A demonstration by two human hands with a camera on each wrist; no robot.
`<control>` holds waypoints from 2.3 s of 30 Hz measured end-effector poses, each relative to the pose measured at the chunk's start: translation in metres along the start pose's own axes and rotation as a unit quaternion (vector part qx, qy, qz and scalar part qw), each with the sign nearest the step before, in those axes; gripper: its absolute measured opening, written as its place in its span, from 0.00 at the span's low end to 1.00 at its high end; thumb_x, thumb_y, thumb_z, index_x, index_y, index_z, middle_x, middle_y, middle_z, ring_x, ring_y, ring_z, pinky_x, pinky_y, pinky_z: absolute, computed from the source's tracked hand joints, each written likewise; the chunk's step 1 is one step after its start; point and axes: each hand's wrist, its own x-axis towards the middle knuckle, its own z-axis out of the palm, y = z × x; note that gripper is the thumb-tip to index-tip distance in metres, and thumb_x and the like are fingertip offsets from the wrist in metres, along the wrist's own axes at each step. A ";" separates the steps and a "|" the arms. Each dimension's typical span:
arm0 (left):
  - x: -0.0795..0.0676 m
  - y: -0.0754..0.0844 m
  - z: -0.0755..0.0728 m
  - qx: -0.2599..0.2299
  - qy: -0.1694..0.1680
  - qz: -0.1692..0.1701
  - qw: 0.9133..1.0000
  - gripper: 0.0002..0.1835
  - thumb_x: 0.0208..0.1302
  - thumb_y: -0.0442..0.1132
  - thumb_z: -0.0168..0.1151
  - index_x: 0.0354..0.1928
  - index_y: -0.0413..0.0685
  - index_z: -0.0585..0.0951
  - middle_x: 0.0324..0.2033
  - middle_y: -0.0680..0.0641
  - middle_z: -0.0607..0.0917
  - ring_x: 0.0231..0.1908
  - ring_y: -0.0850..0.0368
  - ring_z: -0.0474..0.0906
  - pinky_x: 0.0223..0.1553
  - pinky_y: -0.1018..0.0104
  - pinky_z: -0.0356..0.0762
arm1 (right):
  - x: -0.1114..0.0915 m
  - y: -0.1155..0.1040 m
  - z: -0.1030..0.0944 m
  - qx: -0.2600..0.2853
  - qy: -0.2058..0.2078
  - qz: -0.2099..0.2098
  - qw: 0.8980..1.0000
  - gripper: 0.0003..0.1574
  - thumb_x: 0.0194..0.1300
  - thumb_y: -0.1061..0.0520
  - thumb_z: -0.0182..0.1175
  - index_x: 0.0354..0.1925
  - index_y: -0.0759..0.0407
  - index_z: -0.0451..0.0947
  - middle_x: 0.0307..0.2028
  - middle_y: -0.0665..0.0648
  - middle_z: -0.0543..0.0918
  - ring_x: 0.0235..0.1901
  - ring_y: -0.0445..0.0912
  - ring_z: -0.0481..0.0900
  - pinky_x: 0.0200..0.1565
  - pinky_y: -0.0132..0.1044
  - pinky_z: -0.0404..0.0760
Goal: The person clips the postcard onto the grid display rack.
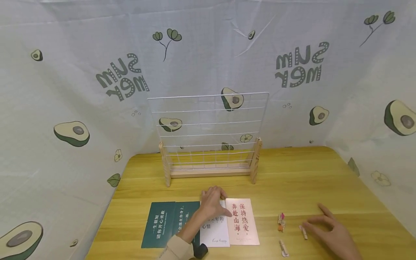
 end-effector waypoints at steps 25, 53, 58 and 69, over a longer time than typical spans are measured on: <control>-0.004 0.005 -0.001 -0.099 -0.017 0.002 0.995 0.28 0.38 0.34 0.88 0.44 0.46 0.83 0.32 0.54 0.85 0.30 0.69 0.70 0.49 0.60 0.58 | -0.002 0.002 0.005 0.004 0.001 -0.023 1.000 0.32 0.73 0.41 0.63 0.60 0.66 0.81 0.82 0.68 0.27 0.73 0.84 0.24 0.58 0.89 0.39; -0.005 -0.002 -0.002 -0.261 -0.047 -0.024 0.964 0.24 0.51 0.26 0.79 0.50 0.44 0.82 0.33 0.49 0.84 0.29 0.66 0.70 0.30 0.76 0.69 | 0.006 -0.007 0.017 -0.004 0.022 -0.080 0.997 0.26 0.71 0.46 0.66 0.51 0.69 0.85 0.79 0.79 0.37 0.75 0.81 0.27 0.64 0.77 0.14; -0.006 -0.002 -0.002 -0.286 -0.051 -0.021 0.957 0.23 0.51 0.25 0.78 0.50 0.42 0.82 0.33 0.46 0.83 0.29 0.65 0.70 0.31 0.77 0.70 | 0.006 -0.009 0.014 0.066 0.020 -0.009 0.998 0.34 0.74 0.42 0.63 0.60 0.70 0.79 0.84 0.56 0.41 0.82 0.63 0.29 0.76 0.71 0.31; -0.006 -0.006 0.001 -0.277 -0.049 -0.024 0.959 0.23 0.52 0.27 0.78 0.50 0.44 0.82 0.33 0.49 0.82 0.29 0.67 0.70 0.33 0.75 0.69 | 0.002 -0.012 0.018 0.031 0.121 -0.027 0.992 0.26 0.70 0.48 0.68 0.56 0.65 0.83 0.35 0.27 0.85 0.35 0.22 0.80 0.37 0.17 0.75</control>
